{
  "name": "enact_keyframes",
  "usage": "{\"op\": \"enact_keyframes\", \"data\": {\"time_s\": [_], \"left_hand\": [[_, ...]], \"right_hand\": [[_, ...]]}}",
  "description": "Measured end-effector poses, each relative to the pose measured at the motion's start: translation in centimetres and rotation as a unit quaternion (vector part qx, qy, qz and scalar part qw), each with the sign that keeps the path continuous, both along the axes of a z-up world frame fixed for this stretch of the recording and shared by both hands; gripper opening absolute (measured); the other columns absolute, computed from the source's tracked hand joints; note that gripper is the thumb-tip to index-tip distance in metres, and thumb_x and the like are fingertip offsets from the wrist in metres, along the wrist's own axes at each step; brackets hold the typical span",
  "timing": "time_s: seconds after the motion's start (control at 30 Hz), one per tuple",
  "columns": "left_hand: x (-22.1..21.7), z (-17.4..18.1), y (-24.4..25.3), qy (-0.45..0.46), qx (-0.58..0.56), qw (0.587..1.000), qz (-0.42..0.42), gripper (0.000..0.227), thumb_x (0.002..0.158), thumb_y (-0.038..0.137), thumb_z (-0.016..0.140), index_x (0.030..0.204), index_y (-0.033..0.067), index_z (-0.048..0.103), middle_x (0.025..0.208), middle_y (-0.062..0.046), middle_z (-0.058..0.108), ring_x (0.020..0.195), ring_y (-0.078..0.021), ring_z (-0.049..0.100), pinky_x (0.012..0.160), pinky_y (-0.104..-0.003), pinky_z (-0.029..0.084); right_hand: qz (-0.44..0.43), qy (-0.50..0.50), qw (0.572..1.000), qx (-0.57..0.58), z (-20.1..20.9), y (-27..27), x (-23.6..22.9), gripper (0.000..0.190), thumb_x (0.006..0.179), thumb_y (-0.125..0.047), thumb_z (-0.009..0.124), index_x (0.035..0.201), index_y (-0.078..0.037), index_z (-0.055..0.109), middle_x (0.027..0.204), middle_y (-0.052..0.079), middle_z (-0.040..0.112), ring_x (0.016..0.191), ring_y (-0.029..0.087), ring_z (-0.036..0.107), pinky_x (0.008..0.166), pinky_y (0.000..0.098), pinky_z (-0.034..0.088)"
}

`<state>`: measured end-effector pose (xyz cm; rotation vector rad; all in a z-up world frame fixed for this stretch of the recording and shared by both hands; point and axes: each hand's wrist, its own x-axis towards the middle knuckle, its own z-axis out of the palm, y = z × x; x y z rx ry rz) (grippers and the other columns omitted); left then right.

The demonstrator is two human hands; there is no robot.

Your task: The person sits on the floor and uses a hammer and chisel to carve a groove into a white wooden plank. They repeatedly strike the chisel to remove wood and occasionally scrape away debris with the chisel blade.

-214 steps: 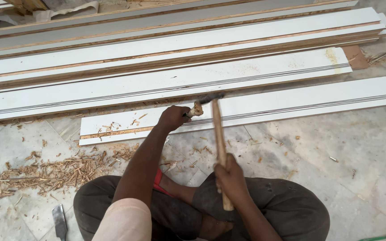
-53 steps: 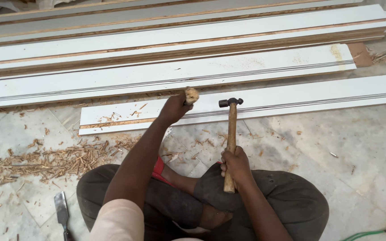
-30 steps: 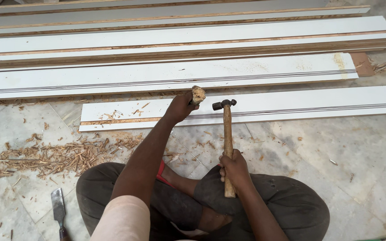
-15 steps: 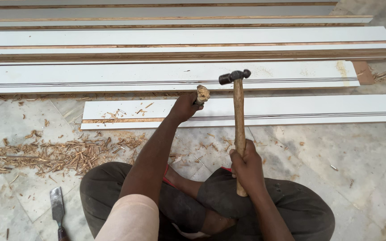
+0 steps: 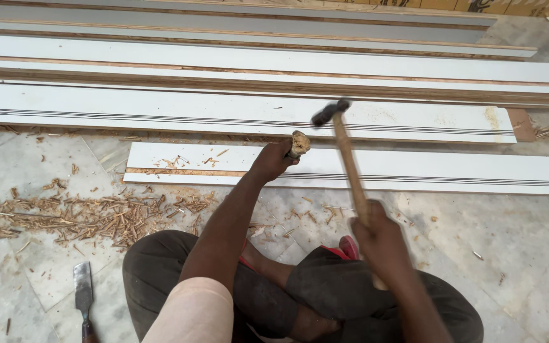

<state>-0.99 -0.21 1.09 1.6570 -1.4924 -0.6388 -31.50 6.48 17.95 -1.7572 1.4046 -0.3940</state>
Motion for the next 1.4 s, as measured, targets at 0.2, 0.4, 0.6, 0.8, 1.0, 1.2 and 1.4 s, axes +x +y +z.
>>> {"op": "enact_keyframes", "data": {"time_s": [0.2,0.4,0.6,0.8,1.0,1.2,1.4], "left_hand": [[0.1,-0.4,-0.3,-0.010,0.021,1.000,0.002,0.024,0.090,0.019,0.078,0.105,0.0045,0.068,0.094,-0.013,0.077,0.088,-0.0299,0.073,0.080,-0.042,0.054],[0.2,-1.1,-0.5,-0.017,0.019,1.000,0.008,0.025,0.089,0.022,0.077,0.107,0.0070,0.068,0.094,-0.013,0.076,0.087,-0.0310,0.073,0.078,-0.043,0.055],[0.2,-2.5,-0.3,-0.020,-0.016,1.000,0.011,0.029,0.086,0.021,0.078,0.109,0.0076,0.068,0.095,-0.014,0.076,0.088,-0.0328,0.072,0.077,-0.044,0.055],[0.4,-1.5,-0.6,-0.022,0.010,1.000,0.006,0.025,0.086,0.020,0.078,0.106,0.0070,0.068,0.096,-0.012,0.076,0.090,-0.0314,0.072,0.079,-0.043,0.054],[0.2,-2.0,-1.4,-0.052,-0.002,0.999,0.001,0.033,0.083,0.020,0.079,0.111,0.0063,0.067,0.098,-0.015,0.074,0.091,-0.0343,0.070,0.079,-0.045,0.053],[-0.4,-1.4,-2.2,-0.074,0.058,0.995,-0.018,0.022,0.086,0.021,0.077,0.101,0.0073,0.070,0.096,-0.012,0.076,0.091,-0.0319,0.072,0.080,-0.045,0.054],[-1.0,-1.9,-3.3,-0.131,0.081,0.987,-0.037,0.023,0.085,0.024,0.078,0.101,0.0096,0.070,0.093,-0.012,0.075,0.090,-0.0334,0.071,0.079,-0.047,0.053]], "right_hand": [[-0.073,-0.247,0.908,-0.331,8.5,0.5,-3.8,0.019,0.109,-0.005,0.051,0.125,0.001,0.045,0.071,0.007,0.058,0.049,0.014,0.056,0.043,0.0265,0.047],[0.040,-0.046,0.959,-0.278,-6.1,0.1,0.9,0.043,0.079,0.000,0.060,0.120,0.003,0.048,0.075,0.015,0.060,0.068,0.025,0.060,0.055,0.0388,0.050],[-0.030,-0.055,0.998,-0.002,0.1,-1.2,-1.0,0.032,0.095,-0.018,0.060,0.124,-0.011,0.051,0.065,0.009,0.062,0.049,0.015,0.058,0.044,0.0338,0.051],[-0.055,-0.265,0.930,-0.248,1.4,-1.4,-2.7,0.027,0.109,-0.014,0.052,0.130,-0.002,0.040,0.080,0.005,0.060,0.058,0.010,0.056,0.050,0.0288,0.049],[-0.002,-0.003,0.999,-0.036,-8.0,0.2,0.3,0.036,0.099,-0.017,0.058,0.132,-0.006,0.047,0.074,0.011,0.066,0.055,0.017,0.061,0.048,0.0338,0.051],[-0.080,-0.145,0.984,-0.061,-1.9,-0.5,-2.6,0.033,0.097,-0.016,0.057,0.126,-0.002,0.048,0.074,0.009,0.062,0.050,0.016,0.057,0.043,0.0329,0.050],[-0.073,-0.124,0.983,0.111,-6.3,0.9,0.3,0.031,0.097,-0.017,0.055,0.122,-0.004,0.042,0.068,0.009,0.057,0.046,0.015,0.053,0.041,0.0338,0.048]]}}
